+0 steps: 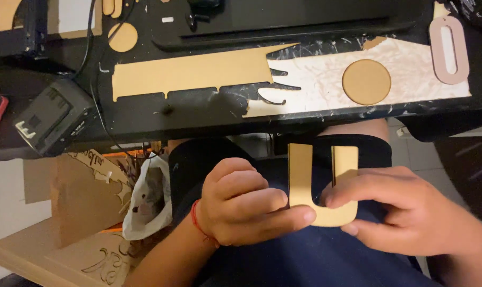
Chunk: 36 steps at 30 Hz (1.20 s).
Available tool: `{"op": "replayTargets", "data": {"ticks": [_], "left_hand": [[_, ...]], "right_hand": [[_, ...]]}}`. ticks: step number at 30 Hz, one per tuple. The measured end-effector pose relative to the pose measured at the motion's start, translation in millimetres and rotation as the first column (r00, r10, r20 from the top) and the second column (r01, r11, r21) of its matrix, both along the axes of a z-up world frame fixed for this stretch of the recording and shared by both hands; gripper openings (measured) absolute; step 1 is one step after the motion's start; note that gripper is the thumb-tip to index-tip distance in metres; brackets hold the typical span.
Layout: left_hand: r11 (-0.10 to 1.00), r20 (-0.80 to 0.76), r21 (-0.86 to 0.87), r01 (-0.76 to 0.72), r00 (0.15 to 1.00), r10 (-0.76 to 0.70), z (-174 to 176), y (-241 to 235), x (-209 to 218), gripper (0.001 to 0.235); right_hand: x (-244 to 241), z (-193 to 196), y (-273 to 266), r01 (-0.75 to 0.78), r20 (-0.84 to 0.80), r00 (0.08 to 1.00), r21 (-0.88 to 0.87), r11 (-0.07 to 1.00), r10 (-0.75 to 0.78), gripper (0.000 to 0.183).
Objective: Operating a laser cutter controller and assembling laser-cut wooden U-shaped components by slotting them together.
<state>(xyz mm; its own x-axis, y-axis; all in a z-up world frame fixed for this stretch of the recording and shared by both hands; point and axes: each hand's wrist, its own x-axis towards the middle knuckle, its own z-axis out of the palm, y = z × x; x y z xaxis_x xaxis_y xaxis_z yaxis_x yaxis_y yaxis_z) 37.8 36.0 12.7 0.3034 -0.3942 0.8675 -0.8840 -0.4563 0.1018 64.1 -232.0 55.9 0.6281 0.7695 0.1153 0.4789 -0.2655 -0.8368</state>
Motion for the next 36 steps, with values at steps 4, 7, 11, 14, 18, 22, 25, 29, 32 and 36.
{"op": "replayTargets", "data": {"ticks": [4,7,11,14,18,22,25,29,32,36], "left_hand": [[0.999,-0.045,0.038,-0.027,0.999,0.028,1.0,0.0,-1.8,0.015],[0.996,-0.281,-0.063,0.056,0.957,-0.072,-1.3,0.1,-8.0,0.022],[0.985,-0.534,-0.163,-0.056,0.844,-0.040,-8.8,-10.0,-20.6,0.044],[0.970,-0.782,-0.245,-0.001,0.591,-0.197,3.6,-10.5,-26.6,0.049],[0.894,-0.815,-0.448,0.019,0.403,-0.417,9.9,-13.2,-25.5,0.040],[0.871,-0.803,-0.473,0.129,0.344,-0.487,-0.4,-13.5,-23.9,0.034],[0.872,-0.796,-0.467,0.145,0.361,-0.487,-5.1,-14.0,-20.0,0.029],[0.864,-0.806,-0.479,0.156,0.313,-0.503,-3.6,-13.5,-17.3,0.030],[0.844,-0.786,-0.510,0.166,0.308,-0.536,-2.0,-13.3,-16.2,0.030],[0.875,-0.819,-0.453,0.170,0.310,-0.484,-0.5,-13.5,-15.1,0.030]], "right_hand": [[-9.5,-10.1,-4.6,0.080,0.052,0.996,-0.116,0.990,-0.074,0.024],[-15.0,-18.7,-5.1,0.126,0.128,0.985,-0.090,0.988,-0.114,0.023],[-17.0,-25.5,-4.0,0.108,0.071,0.992,-0.029,0.994,-0.106,0.026],[-18.1,-33.8,-5.8,0.107,0.084,0.991,-0.030,0.994,-0.104,0.029],[-18.2,-40.8,-5.7,0.144,0.088,0.986,-0.047,0.988,-0.140,0.027],[-19.4,-48.2,-11.0,0.135,0.079,0.988,-0.061,0.989,-0.130,0.024],[-17.8,-46.5,-7.6,0.075,0.052,0.996,-0.038,0.996,-0.073,0.022],[-16.8,-50.1,-5.8,0.029,-0.012,1.000,0.042,0.999,-0.028,0.029],[-16.2,-49.8,1.6,-0.015,-0.077,0.997,0.215,0.976,0.032,0.025],[-15.9,-50.9,2.4,-0.031,-0.092,0.994,0.245,0.969,0.055,0.022]]}}
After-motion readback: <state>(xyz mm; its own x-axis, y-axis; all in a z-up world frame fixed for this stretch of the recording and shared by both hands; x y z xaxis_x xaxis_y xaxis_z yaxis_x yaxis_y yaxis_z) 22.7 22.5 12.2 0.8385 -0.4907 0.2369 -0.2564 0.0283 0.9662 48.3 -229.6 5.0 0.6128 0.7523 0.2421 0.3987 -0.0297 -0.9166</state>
